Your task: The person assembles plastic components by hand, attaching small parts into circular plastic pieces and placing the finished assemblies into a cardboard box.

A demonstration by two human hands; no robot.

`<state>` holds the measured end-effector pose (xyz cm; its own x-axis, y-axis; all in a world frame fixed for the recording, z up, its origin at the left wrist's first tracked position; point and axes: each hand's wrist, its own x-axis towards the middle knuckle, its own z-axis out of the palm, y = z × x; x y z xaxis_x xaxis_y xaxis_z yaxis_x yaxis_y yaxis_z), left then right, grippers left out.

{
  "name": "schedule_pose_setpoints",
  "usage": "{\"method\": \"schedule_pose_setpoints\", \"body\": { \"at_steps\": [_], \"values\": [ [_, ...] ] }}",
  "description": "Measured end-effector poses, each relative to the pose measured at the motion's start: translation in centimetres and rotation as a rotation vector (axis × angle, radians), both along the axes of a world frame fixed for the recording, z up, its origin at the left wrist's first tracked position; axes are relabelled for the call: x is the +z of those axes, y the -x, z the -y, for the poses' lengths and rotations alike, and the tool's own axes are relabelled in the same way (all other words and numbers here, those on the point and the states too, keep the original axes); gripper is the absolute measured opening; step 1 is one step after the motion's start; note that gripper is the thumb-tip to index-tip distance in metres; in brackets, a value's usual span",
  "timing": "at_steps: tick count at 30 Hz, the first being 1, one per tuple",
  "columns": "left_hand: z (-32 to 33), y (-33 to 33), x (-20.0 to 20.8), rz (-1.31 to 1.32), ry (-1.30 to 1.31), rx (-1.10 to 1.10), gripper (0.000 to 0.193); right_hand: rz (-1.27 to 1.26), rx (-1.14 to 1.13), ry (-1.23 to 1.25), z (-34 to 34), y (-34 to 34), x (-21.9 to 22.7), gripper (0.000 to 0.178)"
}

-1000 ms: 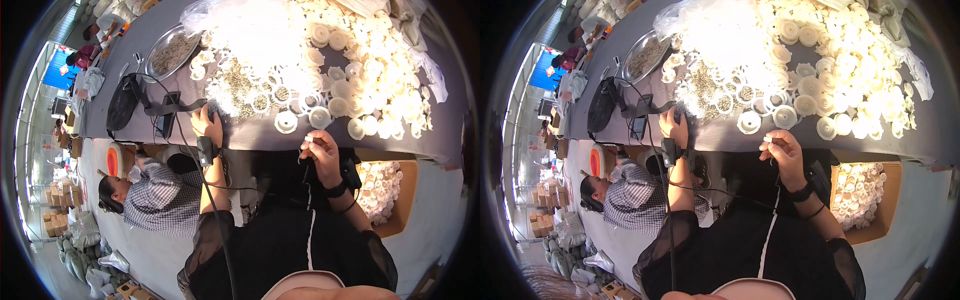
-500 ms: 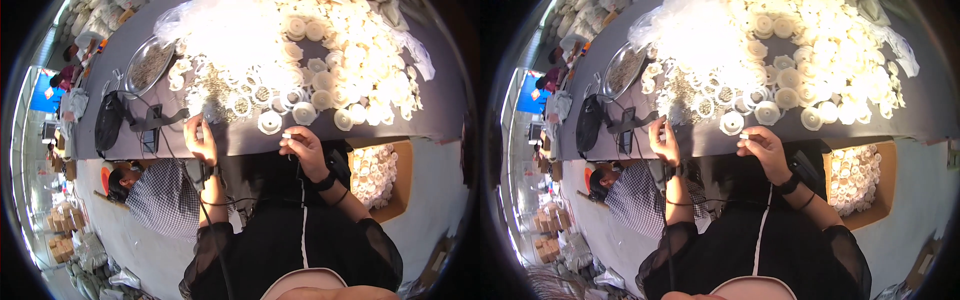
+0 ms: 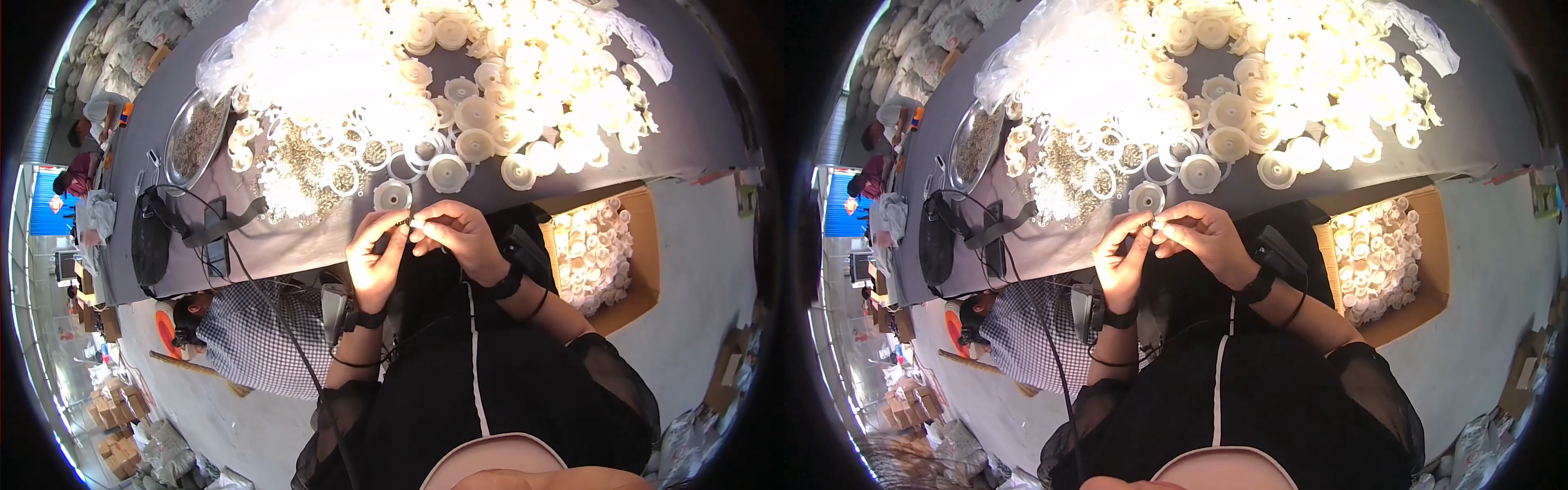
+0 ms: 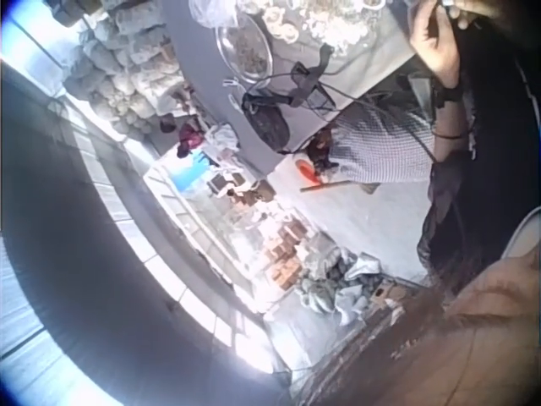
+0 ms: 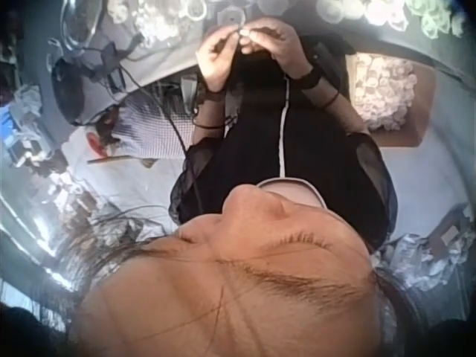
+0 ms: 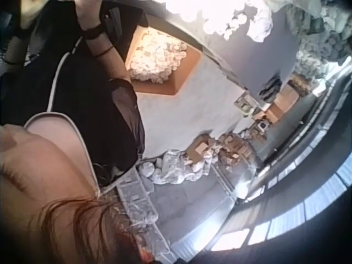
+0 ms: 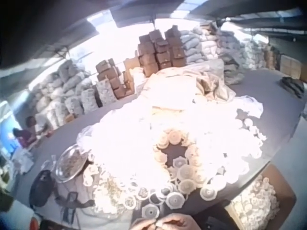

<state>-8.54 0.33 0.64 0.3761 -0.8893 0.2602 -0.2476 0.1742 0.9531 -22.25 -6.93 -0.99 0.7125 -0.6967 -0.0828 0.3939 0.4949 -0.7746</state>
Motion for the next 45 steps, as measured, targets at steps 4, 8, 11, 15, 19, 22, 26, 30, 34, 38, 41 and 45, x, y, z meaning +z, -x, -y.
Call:
{"method": "schedule_pose_setpoints", "body": {
  "at_steps": [4,8,11,15,19,22,26,30,34,38,41,45],
  "values": [
    [0.1,0.5,-0.2,-0.016,0.012,0.001,0.020,0.001,0.009,0.001,0.1,0.3,-0.4,0.016],
    [0.2,0.6,-1.0,-0.302,-0.011,-0.016,0.019,0.003,0.006,0.025,0.8,0.7,0.1,0.016],
    [1.0,0.6,-1.1,-0.276,-0.060,-0.053,0.019,-0.005,0.013,0.106,1.3,1.1,-0.1,0.017],
    [2.8,1.1,-0.4,-0.222,-0.077,-0.132,0.019,0.038,-0.116,0.164,1.6,2.2,-1.0,0.014],
    [4.4,2.1,1.1,-0.024,-0.068,-0.217,0.019,0.096,-0.140,0.116,2.4,3.3,-0.3,0.013],
    [5.9,2.5,1.0,0.074,-0.083,-0.223,0.020,0.017,-0.227,0.093,3.0,4.0,-0.6,0.012],
    [11.7,1.7,1.9,0.549,0.051,-0.171,0.020,-0.025,-0.326,0.125,3.7,4.8,-1.1,0.015],
    [18.2,0.1,0.5,1.063,-0.037,-0.205,0.034,0.039,-0.328,0.119,4.2,4.7,-0.8,0.014],
    [21.1,-0.4,-0.6,1.379,-0.301,-0.215,0.044,0.042,-0.311,0.056,4.3,5.2,-0.8,0.012],
    [21.1,-0.4,0.2,1.397,-0.294,-0.205,0.040,0.059,-0.321,0.026,4.6,5.4,-1.0,0.012],
    [20.4,-0.9,0.9,1.314,-0.047,-0.130,0.029,0.051,-0.334,0.046,4.8,5.1,-1.1,0.013],
    [19.8,-1.7,1.7,1.062,0.025,-0.116,0.017,0.042,-0.349,0.074,5.0,4.6,-1.4,0.014]
  ]
}}
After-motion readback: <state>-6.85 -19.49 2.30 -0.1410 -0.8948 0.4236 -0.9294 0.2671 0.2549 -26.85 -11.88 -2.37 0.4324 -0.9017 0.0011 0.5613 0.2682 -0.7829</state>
